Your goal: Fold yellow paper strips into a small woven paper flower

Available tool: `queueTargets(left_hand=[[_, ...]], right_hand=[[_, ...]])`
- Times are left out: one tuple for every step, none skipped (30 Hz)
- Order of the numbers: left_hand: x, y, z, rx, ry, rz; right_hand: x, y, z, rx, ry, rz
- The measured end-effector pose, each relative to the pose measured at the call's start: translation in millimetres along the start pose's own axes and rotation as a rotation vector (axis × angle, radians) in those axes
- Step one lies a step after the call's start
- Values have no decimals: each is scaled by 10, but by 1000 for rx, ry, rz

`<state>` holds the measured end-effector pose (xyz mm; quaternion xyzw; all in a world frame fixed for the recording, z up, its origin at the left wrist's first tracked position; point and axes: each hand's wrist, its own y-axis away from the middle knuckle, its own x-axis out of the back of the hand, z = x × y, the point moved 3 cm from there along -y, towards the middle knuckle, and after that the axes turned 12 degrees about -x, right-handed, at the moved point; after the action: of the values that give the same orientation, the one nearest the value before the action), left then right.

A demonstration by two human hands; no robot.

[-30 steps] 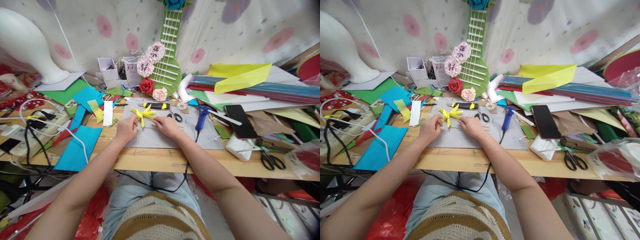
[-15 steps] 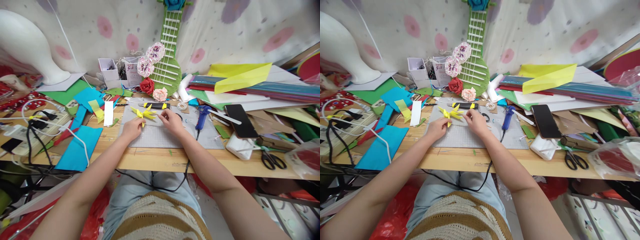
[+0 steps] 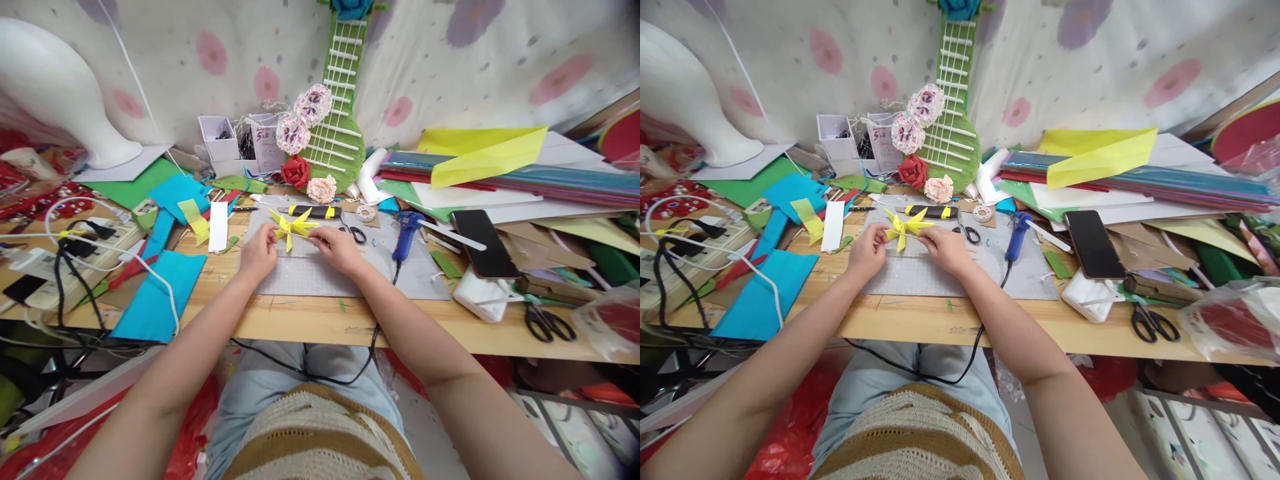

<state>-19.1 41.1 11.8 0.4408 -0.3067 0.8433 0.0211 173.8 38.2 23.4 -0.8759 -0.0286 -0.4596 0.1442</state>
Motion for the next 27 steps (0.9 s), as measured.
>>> queueTargets(left_hand=[[57,23,-41,48,-14,60],[102,40,-72,66,-20,92],[137,50,-88,57,-26,104],[160,52,-90,24,-30,96],[169,49,-76,-22,-31,68],[164,43,-50,-74,-35,22],[149,37,-15,-124,-42,-38],[125,33,24,-166,-56,-103],[96,31,62,-199,-74,-172],[69,29,95,-218,-98,-221],[44,28,121,-231,-120,-255],[25,26,140,-238,-138,-272],[9,25,150,-242,-151,-276],[-4,23,154,-245,-157,-273],[-14,22,153,-246,-159,-266],[-24,21,147,-249,-160,-260],[-35,21,140,-252,-161,-256],[-47,21,132,-256,-163,-254],[-59,20,125,-262,-164,-251],[-72,19,119,-267,-164,-251],[-86,17,114,-271,-163,-251],[-98,14,111,-273,-160,-250],[-109,11,109,-273,-154,-247],[-118,7,108,-274,-145,-243],[-122,4,109,-276,-135,-235],[-122,0,111,-284,-125,-221],[-117,-3,114,-296,-117,-200]], right_hand=[[-6,-2,-9,18,28,-9],[-11,-3,-23,31,60,-16],[-17,-3,-43,44,90,-20],[-25,-2,-68,58,115,-24],[-35,-2,-96,76,135,-27],[-48,-1,-126,98,150,-32],[-63,-2,-154,117,163,-39],[-79,-3,-178,138,178,-48],[-95,-5,-198,158,192,-58],[-111,-8,-212,174,206,-67],[-125,-10,-222,187,216,-74],[-137,-12,-228,196,224,-76],[-147,-14,-231,200,230,-77],[-156,-14,-233,202,239,-78],[-165,-14,-233,203,248,-78],[-174,-14,-233,205,258,-78],[-184,-13,-233,209,266,-78],[-194,-13,-233,216,270,-77],[-203,-15,-232,225,269,-75],[-212,-17,-231,233,262,-71],[-221,-20,-231,244,253,-66],[-228,-23,-231,254,243,-59],[-235,-25,-231,265,234,-50],[-239,-26,-233,278,227,-38],[-241,-26,-234,290,222,-21],[-241,-24,-236,302,217,-3],[-239,-20,-237,312,213,16]])
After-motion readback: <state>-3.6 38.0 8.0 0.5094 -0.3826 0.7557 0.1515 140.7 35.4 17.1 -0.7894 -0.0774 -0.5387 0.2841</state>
